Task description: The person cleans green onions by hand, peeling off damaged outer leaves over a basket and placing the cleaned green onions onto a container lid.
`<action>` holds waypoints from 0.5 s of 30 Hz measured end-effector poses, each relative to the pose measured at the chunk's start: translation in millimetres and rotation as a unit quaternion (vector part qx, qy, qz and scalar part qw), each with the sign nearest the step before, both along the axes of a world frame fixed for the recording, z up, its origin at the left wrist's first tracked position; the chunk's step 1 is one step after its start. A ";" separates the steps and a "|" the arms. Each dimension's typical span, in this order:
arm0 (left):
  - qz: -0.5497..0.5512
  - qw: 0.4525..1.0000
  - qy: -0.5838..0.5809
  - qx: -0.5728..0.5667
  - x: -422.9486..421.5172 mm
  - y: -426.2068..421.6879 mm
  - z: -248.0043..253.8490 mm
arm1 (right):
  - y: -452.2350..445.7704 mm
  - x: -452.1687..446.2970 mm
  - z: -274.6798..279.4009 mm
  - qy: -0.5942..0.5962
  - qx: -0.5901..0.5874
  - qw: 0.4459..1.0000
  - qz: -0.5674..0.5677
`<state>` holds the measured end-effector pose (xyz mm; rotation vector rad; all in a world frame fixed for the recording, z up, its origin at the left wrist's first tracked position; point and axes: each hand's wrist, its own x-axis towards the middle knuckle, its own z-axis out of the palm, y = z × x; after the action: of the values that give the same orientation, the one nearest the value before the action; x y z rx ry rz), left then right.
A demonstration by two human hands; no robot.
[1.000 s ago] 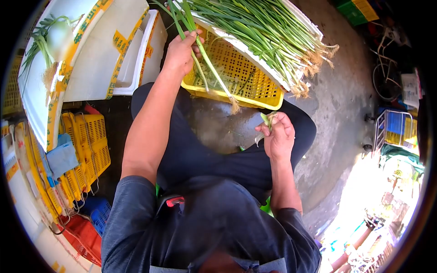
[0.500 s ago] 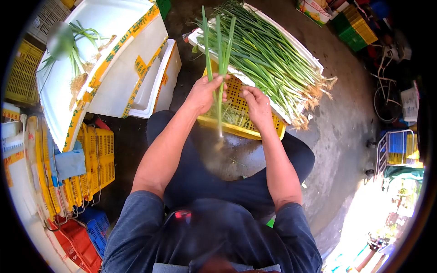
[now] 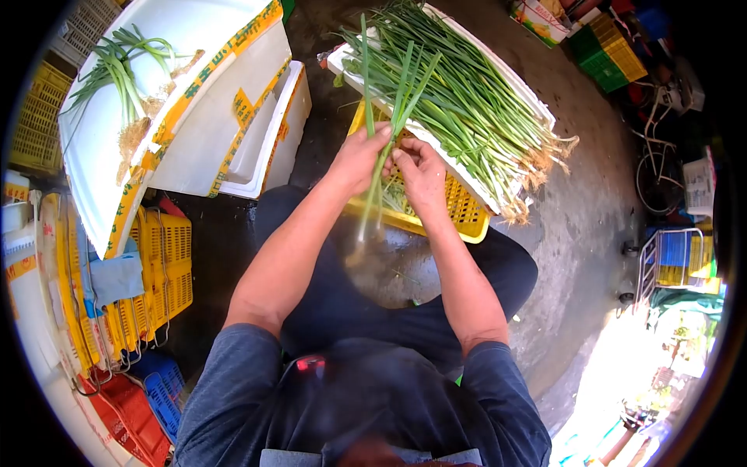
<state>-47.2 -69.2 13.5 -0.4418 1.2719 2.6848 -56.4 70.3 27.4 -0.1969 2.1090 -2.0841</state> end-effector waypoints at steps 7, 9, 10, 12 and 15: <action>-0.005 1.000 -0.015 -0.014 0.1 2.3 -0.9 | -8.0 -1.0 -8.5 -0.089 -0.069 0.994 0.019; -0.009 0.999 -0.029 -0.019 2.8 2.5 1.1 | -10.7 -2.0 -1.9 -0.108 -0.098 0.989 -0.009; -0.012 0.999 -0.028 -0.028 3.5 3.5 2.3 | -12.4 -2.0 5.2 -0.104 -0.119 0.987 -0.033; -0.021 0.998 -0.026 -0.045 5.3 7.6 3.9 | -10.2 -3.1 11.8 -0.107 -0.143 0.982 -0.061; -0.032 0.996 -0.021 -0.084 3.8 10.1 7.3 | -5.9 -11.9 16.4 -0.123 -0.164 0.976 -0.067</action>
<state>-43.3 -59.1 20.8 -0.4665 1.4788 2.5144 -68.4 64.4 43.8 0.1600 1.6726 -2.3842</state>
